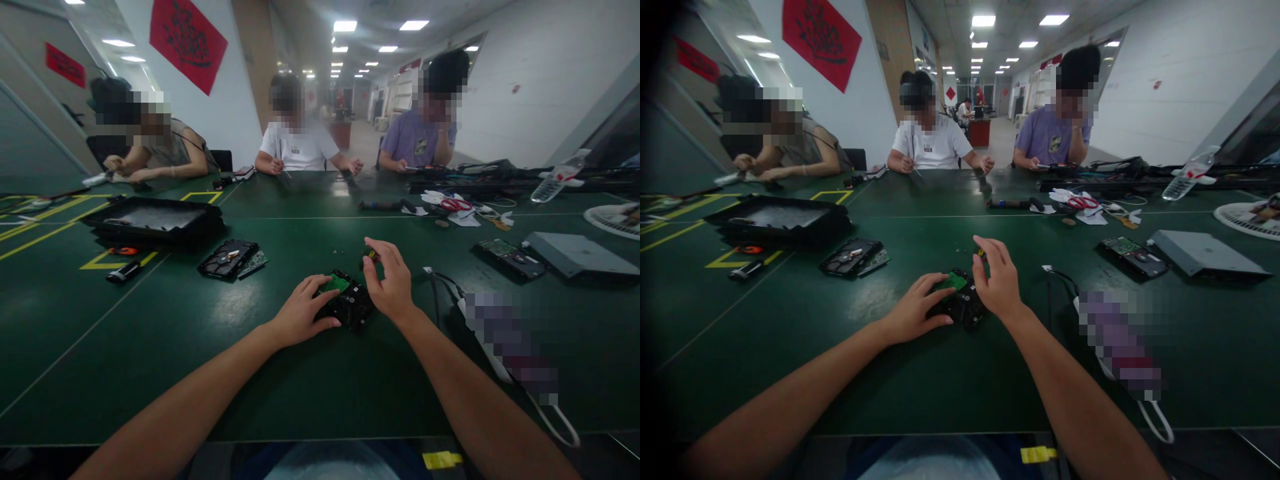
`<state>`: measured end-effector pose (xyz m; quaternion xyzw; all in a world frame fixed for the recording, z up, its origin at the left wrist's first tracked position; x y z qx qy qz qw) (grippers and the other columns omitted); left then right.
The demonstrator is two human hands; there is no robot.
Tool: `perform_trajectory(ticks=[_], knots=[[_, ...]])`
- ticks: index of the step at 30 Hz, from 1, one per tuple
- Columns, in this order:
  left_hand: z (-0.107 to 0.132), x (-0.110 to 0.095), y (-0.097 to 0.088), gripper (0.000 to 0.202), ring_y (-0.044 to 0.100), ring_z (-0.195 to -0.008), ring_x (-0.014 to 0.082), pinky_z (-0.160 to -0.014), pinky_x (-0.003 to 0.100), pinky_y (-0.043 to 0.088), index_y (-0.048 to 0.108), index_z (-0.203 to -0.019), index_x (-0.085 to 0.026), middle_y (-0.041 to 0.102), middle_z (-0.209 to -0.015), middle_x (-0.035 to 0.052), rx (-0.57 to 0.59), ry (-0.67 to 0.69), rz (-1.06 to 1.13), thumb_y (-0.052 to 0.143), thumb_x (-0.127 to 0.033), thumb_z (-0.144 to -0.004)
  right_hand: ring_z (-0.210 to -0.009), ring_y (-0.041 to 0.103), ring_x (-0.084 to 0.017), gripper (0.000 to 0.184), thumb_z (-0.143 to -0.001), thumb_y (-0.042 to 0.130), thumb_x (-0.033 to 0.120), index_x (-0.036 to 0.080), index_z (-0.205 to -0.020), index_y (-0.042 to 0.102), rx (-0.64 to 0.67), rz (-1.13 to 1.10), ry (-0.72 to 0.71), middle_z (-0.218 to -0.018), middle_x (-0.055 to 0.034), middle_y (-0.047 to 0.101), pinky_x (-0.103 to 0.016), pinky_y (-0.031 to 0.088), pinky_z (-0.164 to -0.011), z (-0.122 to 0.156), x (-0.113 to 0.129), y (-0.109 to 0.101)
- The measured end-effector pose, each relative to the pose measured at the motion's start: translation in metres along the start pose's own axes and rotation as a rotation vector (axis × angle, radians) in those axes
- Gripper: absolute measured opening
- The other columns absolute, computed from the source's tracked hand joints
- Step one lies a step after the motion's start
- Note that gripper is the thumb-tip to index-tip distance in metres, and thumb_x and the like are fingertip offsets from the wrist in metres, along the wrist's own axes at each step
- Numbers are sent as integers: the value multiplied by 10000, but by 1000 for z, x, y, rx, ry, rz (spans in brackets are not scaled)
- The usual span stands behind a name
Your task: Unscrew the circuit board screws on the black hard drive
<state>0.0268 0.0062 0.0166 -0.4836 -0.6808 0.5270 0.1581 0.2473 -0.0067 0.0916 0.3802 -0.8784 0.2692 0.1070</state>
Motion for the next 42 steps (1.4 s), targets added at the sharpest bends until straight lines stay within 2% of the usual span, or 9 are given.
perform_trajectory(ticks=[3, 8, 11, 16, 19, 23, 31, 37, 42], knots=[[-1, -3, 2, 664, 437, -1508, 419, -1222, 663, 439, 616, -1514, -255, 500, -1591, 179, 10, 8, -5, 710, -635, -978, -1211, 674, -287, 461, -1080, 543, 257, 313, -1538, 529, 17, -24, 27, -1375, -111, 671, -509, 609, -998, 1, -4, 2], [-1, -2, 3, 642, 461, -1491, 404, -1218, 646, 447, 612, -1512, -245, 518, -1569, 183, 18, 8, -4, 680, -628, -1001, -1062, 675, -265, 393, -1024, 697, 356, 313, -1412, 652, -30, 12, 17, -1242, -105, 625, -465, 634, -900, 3, -6, 0], [-1, -3, 3, 617, 476, -1481, 400, -1211, 644, 457, 610, -1508, -260, 535, -1552, 175, 18, 3, -2, 682, -610, -1005, -1096, 680, -269, 406, -1061, 627, 333, 339, -1468, 630, -24, 26, 14, -1251, -100, 644, -472, 629, -929, 3, -7, 0], [-5, -12, 3, 589, 515, -1442, 403, -1198, 632, 472, 646, -1435, -210, 574, -1503, 191, 1, -16, -36, 666, -618, -1010, -1313, 640, -290, 505, -1114, 464, 278, 333, -1616, 471, 44, 4, 23, -1451, -112, 648, -539, 557, -1113, 3, -5, 4], [-10, -22, 6, 638, 536, -1406, 413, -1186, 629, 478, 661, -1365, -168, 592, -1457, 208, -18, -47, -81, 655, -683, -988, -1248, 663, -274, 453, -1105, 520, 307, 318, -1558, 534, 63, -19, 25, -1396, -115, 653, -493, 593, -1055, 2, -1, 3], [-18, -32, 9, 640, 571, -1321, 417, -1148, 644, 492, 673, -1210, -184, 619, -1366, 194, -56, -90, -123, 644, -766, -944, -1026, 687, -233, 283, -1074, 630, 376, 282, -1333, 698, 1, -7, 31, -1172, -98, 642, -420, 626, -909, -5, 6, -1], [-19, -39, 9, 568, 572, -1294, 415, -1143, 641, 486, 639, -1171, -188, 610, -1340, 193, -83, -108, -112, 596, -723, -983, -976, 716, -241, 166, -1074, 628, 378, 266, -1135, 733, 77, 41, 36, -1094, -74, 741, -416, 603, -885, -31, 6, -7], [-16, -39, 9, 553, 559, -1341, 414, -1176, 636, 468, 631, -1224, -190, 597, -1393, 195, -81, -101, -114, 577, -698, -1009, -1083, 736, -267, 232, -1057, 575, 274, 265, -1241, 717, 228, 7, 56, -1214, -68, 787, -453, 584, -971, -46, 3, 3], [-13, -34, 9, 549, 538, -1397, 412, -1200, 643, 454, 617, -1299, -207, 591, -1427, 180, -85, -94, -84, 615, -670, -1005, -1056, 722, -262, 247, -1083, 543, 350, 259, -1225, 723, 139, -1, 122, -1166, -89, 763, -447, 585, -958, -42, 3, 19]])
Point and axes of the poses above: each hand's wrist, its own z-axis away from the middle knuckle, its own y-axis out of the palm, x = y × z, the point moved 5 cm from there along -z, towards the middle knuckle
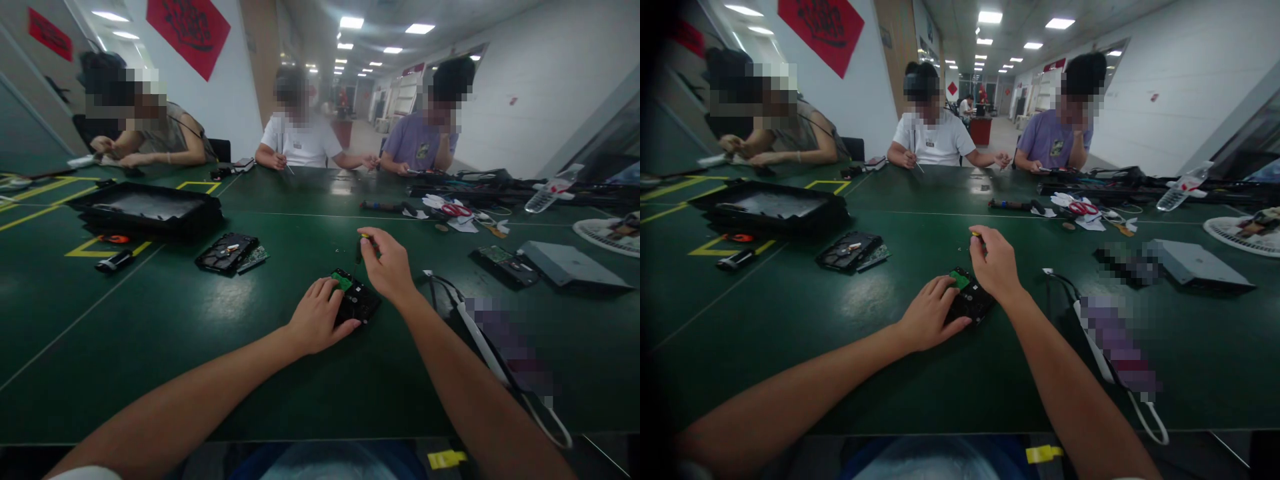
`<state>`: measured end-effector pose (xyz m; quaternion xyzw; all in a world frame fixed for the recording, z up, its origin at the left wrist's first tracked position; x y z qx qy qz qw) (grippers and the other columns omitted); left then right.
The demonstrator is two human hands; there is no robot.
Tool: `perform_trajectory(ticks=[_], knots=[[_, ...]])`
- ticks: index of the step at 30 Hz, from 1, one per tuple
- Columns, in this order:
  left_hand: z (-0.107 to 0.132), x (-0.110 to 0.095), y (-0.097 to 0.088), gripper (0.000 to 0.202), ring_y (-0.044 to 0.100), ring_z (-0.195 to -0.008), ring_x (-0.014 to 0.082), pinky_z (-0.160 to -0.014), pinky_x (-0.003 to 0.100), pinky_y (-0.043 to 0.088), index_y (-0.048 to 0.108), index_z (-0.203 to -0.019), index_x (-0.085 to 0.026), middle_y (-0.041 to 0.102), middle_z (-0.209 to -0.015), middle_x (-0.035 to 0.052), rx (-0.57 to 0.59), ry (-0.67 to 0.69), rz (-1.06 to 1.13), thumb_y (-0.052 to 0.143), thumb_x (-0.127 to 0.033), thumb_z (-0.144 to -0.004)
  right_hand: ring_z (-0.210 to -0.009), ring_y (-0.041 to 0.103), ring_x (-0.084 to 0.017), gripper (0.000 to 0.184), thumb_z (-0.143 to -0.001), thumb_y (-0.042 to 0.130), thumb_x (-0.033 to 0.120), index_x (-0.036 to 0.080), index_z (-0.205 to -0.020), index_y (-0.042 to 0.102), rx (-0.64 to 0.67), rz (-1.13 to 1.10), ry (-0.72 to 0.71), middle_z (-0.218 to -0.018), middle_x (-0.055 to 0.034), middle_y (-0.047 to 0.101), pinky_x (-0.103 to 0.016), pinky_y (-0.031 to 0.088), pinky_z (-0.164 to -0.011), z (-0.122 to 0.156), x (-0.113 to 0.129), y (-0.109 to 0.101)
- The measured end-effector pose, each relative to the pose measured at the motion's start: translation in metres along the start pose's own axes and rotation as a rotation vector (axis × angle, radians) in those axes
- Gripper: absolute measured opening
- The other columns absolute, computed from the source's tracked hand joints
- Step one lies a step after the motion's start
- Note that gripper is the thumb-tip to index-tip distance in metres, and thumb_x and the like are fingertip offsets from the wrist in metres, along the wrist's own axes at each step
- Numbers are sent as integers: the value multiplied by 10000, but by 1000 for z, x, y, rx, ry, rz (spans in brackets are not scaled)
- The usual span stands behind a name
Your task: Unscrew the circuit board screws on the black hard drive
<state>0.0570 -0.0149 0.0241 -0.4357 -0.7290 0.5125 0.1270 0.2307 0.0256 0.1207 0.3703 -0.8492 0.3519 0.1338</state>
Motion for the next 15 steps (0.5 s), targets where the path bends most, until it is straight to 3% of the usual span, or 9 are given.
perform_trajectory(ticks=[3, 6, 12, 15], knots=[[1, 4, -1, 543, 530, -1411, 410, -1208, 635, 454, 616, -1320, -192, 585, -1438, 188, 2, 2, 20, 606, -645, -1021, -942, 696, -242, 259, -1054, 634, 471, 263, -1174, 734, -71, 25, -12, -1101, -89, 700, -403, 600, -836, 6, 0, 6], [0, 8, -1, 485, 559, -1372, 384, -1184, 605, 487, 617, -1329, -192, 595, -1419, 183, 8, -6, 66, 607, -583, -1041, -886, 691, -226, 256, -1051, 655, 475, 271, -1184, 735, -121, 23, -40, -1078, -79, 688, -406, 602, -827, 12, -4, 6], [-1, 32, -2, 412, 500, -1431, 378, -1175, 592, 494, 601, -1365, -192, 514, -1506, 192, -137, -137, 67, 629, -456, -1049, -1028, 744, -258, 339, -1104, 550, 425, 284, -1405, 618, -136, -95, 26, -1232, -94, 754, -472, 618, -925, 25, -20, 8], [-3, 53, -5, 286, 575, -1310, 335, -1116, 550, 527, 639, -1298, -197, 598, -1360, 158, -187, -192, 32, 585, -361, -1070, -1069, 732, -259, 320, -1114, 524, 415, 279, -1389, 616, -147, -107, 30, -1264, -104, 730, -471, 616, -929, 31, -21, 5]])
Point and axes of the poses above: each hand's wrist, its own z-axis away from the middle knuckle, its own y-axis out of the palm, x = y × z, the point moved 5 cm from there along -z, towards the middle knuckle
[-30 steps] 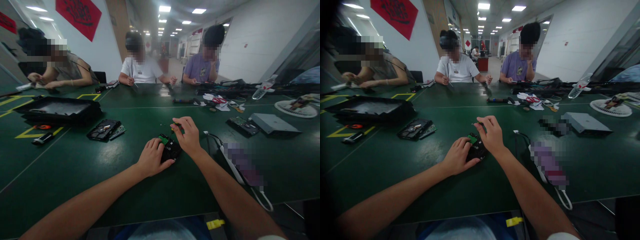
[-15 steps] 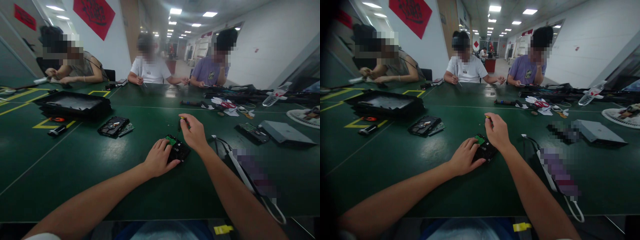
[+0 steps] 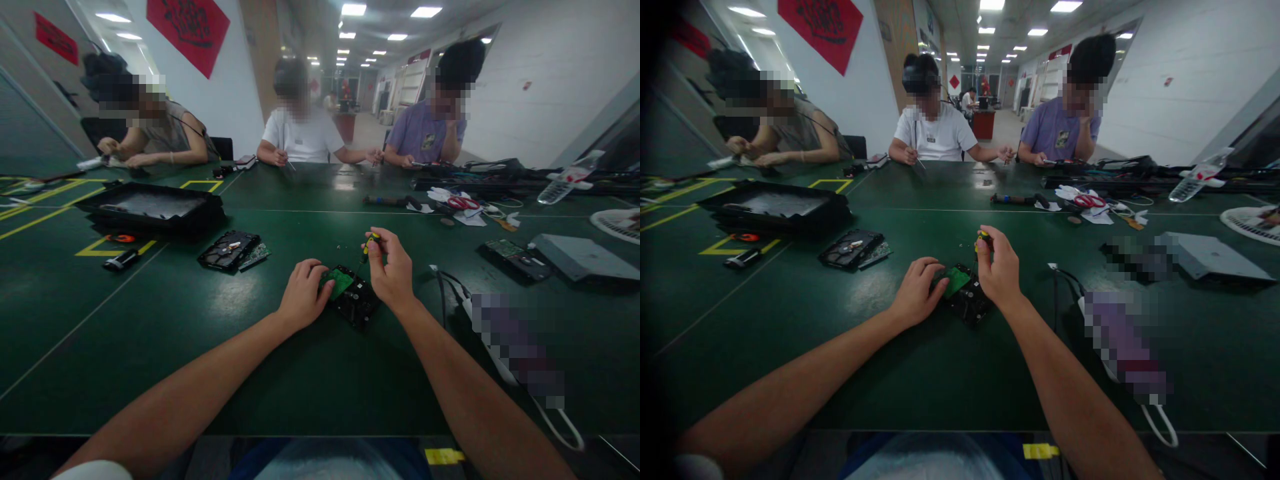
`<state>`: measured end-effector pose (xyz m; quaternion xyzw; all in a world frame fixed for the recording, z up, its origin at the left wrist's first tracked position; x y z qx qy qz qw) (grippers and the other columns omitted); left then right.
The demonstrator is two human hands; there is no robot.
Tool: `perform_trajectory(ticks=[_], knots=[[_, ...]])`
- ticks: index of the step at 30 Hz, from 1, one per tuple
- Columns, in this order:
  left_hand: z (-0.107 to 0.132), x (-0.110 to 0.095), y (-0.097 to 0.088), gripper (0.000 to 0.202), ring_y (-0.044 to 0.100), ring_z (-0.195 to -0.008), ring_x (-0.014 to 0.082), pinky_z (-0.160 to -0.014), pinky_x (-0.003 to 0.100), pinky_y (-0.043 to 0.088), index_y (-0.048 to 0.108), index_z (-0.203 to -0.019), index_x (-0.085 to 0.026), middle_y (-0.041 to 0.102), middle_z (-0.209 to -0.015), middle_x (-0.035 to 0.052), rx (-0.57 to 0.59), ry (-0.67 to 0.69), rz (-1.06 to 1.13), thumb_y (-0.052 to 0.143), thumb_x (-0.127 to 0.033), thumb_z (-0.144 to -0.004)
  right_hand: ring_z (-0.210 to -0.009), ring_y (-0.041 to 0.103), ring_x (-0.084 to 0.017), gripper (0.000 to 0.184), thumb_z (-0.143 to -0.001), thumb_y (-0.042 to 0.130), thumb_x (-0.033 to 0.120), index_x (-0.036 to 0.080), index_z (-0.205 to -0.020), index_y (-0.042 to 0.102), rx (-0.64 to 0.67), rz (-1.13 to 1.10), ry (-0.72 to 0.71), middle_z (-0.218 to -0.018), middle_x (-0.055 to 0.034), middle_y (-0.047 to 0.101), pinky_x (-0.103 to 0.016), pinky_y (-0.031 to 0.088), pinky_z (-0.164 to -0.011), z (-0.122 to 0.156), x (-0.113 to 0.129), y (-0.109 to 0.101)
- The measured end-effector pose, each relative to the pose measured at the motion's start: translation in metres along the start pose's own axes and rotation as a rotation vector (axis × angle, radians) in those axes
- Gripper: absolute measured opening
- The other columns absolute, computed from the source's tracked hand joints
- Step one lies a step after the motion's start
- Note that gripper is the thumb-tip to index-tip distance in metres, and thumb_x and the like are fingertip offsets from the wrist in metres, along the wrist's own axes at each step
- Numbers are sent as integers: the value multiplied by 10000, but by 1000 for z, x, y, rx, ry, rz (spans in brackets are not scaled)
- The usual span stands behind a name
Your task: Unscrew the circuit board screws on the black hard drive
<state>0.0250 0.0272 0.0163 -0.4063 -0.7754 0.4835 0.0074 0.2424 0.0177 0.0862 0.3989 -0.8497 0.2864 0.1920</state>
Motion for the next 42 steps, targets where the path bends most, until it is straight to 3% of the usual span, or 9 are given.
perform_trajectory(ticks=[2, 6, 11, 15, 22, 25, 29, 35, 42], knots=[[-4, 13, -2, 211, 622, -1178, 304, -1049, 517, 552, 681, -1195, -201, 654, -1206, 127, 6, -11, -15, 536, -310, -1087, -1027, 711, -253, 302, -1098, 563, 429, 288, -1355, 633, -15, 50, -35, -1224, -100, 700, -458, 615, -892, 2, 4, -4], [-7, 31, -5, 262, 629, -1014, 289, -943, 495, 566, 717, -992, -195, 669, -1034, 109, 23, -43, -67, 501, -301, -1096, -865, 664, -227, 297, -1032, 694, 459, 294, -1279, 671, -37, 139, -106, -1090, -69, 665, -434, 606, -814, 1, 10, -10], [-6, 35, -2, 325, 632, -942, 272, -884, 473, 572, 703, -860, -199, 665, -956, 97, 41, -49, -51, 524, -341, -1091, -841, 689, -238, 356, -1090, 582, 403, 304, -1429, 621, -4, 97, -60, -1157, -81, 728, -458, 614, -822, 4, 3, -6], [-6, 35, 0, 301, 647, -950, 263, -883, 459, 573, 693, -845, -198, 674, -963, 91, 44, -44, -3, 564, -346, -1073, -844, 704, -231, 404, -1126, 491, 377, 315, -1521, 552, 45, 35, -1, -1234, -91, 738, -445, 617, -794, 10, -1, 0], [-6, 37, 3, 223, 658, -978, 267, -907, 452, 570, 701, -872, -199, 688, -980, 88, 44, -74, 29, 641, -339, -1034, -849, 675, -219, 355, -1028, 703, 417, 303, -1360, 650, 7, 140, -125, -1135, -73, 679, -415, 604, -756, 7, 16, -3], [-5, 38, 4, 203, 658, -985, 264, -916, 440, 564, 690, -859, -203, 688, -983, 87, 50, -79, 32, 656, -314, -1025, -872, 682, -226, 368, -1057, 653, 358, 294, -1417, 620, 1, 154, -143, -1147, -76, 705, -434, 607, -807, 6, 17, -3], [-5, 39, 4, 182, 658, -992, 264, -925, 440, 561, 687, -863, -206, 689, -989, 87, 46, -83, 42, 668, -297, -1019, -978, 713, -257, 439, -1094, 567, 338, 299, -1530, 538, 12, 113, -96, -1307, -102, 725, -492, 610, -917, 9, 8, -1], [-6, 39, 3, 179, 658, -977, 262, -896, 435, 558, 685, -863, -207, 689, -992, 85, 50, -71, 49, 673, -297, -1017, -1087, 714, -274, 428, -1125, 473, 331, 320, -1550, 520, 67, 85, -71, -1367, -100, 706, -526, 593, -985, 10, 5, 0], [-5, 39, 3, 167, 659, -981, 257, -912, 433, 562, 692, -860, -203, 686, -987, 84, 29, -60, 60, 682, -273, -1011, -1012, 680, -263, 394, -1036, 684, 362, 300, -1421, 632, 5, 130, -180, -1180, -93, 665, -453, 619, -842, 6, 18, -3]])
Point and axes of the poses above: each hand's wrist, its own z-axis away from the middle knuckle, its own y-axis out of the palm, x = y × z, the point moved 5 cm from there along -z, towards the middle knuckle
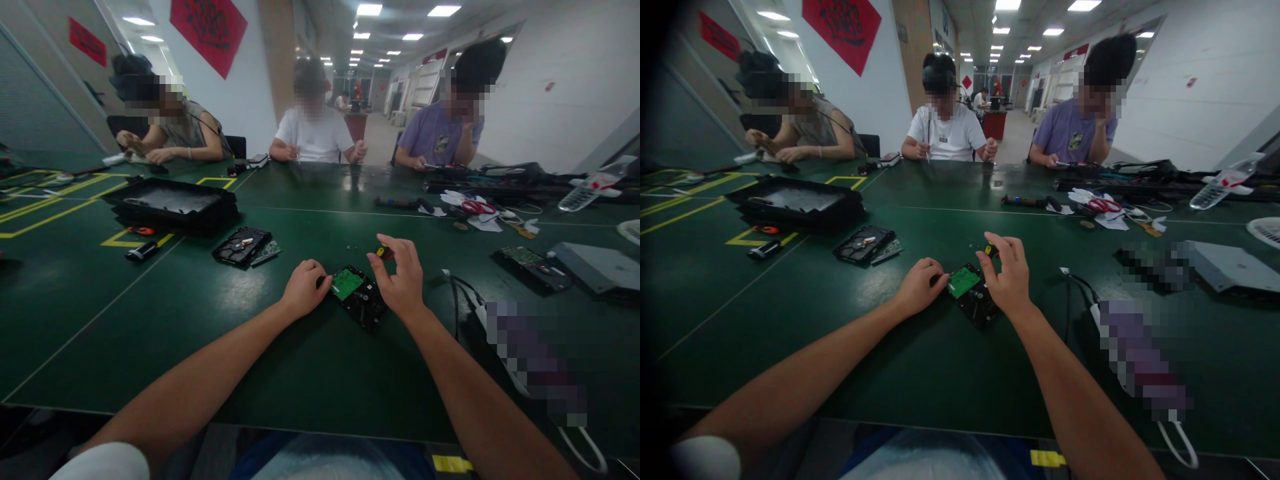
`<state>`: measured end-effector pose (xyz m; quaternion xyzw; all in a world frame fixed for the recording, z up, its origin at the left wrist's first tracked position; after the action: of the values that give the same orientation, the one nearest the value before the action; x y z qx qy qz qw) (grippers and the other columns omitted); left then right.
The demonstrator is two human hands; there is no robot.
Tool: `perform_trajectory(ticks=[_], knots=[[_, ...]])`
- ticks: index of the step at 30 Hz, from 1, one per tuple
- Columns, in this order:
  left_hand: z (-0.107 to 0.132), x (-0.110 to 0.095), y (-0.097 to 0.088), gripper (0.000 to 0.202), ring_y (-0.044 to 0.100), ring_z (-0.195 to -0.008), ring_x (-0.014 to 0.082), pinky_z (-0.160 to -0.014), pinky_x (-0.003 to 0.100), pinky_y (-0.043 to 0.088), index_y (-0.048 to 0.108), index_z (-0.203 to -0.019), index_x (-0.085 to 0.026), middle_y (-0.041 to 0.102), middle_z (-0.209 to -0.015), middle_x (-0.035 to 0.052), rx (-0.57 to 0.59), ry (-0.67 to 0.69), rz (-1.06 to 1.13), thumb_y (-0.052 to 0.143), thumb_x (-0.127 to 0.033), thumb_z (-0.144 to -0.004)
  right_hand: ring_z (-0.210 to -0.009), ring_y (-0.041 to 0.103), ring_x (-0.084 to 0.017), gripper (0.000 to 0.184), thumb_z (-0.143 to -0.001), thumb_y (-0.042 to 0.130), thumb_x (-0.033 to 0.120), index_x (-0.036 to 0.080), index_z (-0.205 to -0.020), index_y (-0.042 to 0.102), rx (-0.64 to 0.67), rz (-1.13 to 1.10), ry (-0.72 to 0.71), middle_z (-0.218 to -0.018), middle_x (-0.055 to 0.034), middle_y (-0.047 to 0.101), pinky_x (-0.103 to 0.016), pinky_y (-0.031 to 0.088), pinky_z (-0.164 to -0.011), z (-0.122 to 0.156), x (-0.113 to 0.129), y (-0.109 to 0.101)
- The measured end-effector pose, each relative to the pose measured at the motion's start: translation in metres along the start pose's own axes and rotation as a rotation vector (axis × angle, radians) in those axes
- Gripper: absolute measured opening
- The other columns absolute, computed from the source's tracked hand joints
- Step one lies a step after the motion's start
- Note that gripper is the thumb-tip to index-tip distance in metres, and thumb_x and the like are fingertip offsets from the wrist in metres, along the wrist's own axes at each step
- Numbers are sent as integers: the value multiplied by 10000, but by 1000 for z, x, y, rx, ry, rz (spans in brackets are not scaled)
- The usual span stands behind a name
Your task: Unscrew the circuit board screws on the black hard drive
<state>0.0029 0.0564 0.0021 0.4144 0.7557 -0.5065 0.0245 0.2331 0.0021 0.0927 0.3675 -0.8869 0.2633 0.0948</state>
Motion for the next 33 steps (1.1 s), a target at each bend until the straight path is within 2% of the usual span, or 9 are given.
perform_trajectory(ticks=[6, 10, 13, 17, 24, 33], knots=[[0, -2, -2, 168, 655, -969, 253, -902, 432, 564, 689, -860, -201, 685, -985, 83, 0, 1, -6, 680, -266, -1014, -1112, 743, -278, 462, -1095, 553, 300, 320, -1556, 515, 31, -71, 78, -1361, -100, 712, -526, 615, -993, 7, -12, 6], [0, -3, -2, 166, 663, -968, 257, -896, 432, 562, 685, -853, -203, 688, -980, 82, -1, 11, -4, 681, -260, -1009, -1111, 758, -275, 489, -1114, 503, 325, 333, -1601, 458, 61, -128, 126, -1425, -104, 696, -541, 622, -999, 9, -16, 9], [0, -1, 0, 151, 668, -982, 260, -908, 434, 565, 694, -865, -207, 693, -980, 82, -3, 8, -7, 683, -258, -1006, -1102, 743, -272, 462, -1096, 553, 340, 323, -1556, 511, 43, -103, 85, -1377, -107, 699, -521, 631, -967, 6, -12, 7], [0, -1, 1, 148, 669, -986, 258, -923, 440, 568, 693, -867, -207, 696, -987, 81, -10, 0, 1, 689, -263, -1004, -1024, 698, -266, 396, -1034, 681, 352, 306, -1425, 635, -24, 9, 7, -1200, -99, 681, -472, 637, -870, 2, -5, 1], [1, -2, -2, 155, 665, -984, 258, -915, 442, 571, 681, -870, -204, 700, -1001, 85, 8, -10, 11, 673, -269, -1011, -996, 712, -248, 451, -1081, 576, 293, 312, -1530, 539, 7, -6, 43, -1271, -95, 705, -486, 624, -920, 5, -11, 4], [0, 0, 0, 165, 668, -985, 263, -923, 450, 573, 691, -870, -207, 703, -995, 89, 13, -9, 2, 664, -278, -1016, -969, 673, -255, 395, -1023, 710, 405, 293, -1387, 604, -34, 62, 37, -1203, -95, 654, -452, 618, -815, 2, -7, -2]])
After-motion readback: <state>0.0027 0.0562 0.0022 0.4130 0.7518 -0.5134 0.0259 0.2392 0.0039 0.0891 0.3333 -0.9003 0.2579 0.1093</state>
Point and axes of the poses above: each hand's wrist, its own z-axis away from the middle knuckle, its own y-axis out of the palm, x = y × z, the point moved 5 cm from there along -z, towards the middle knuckle
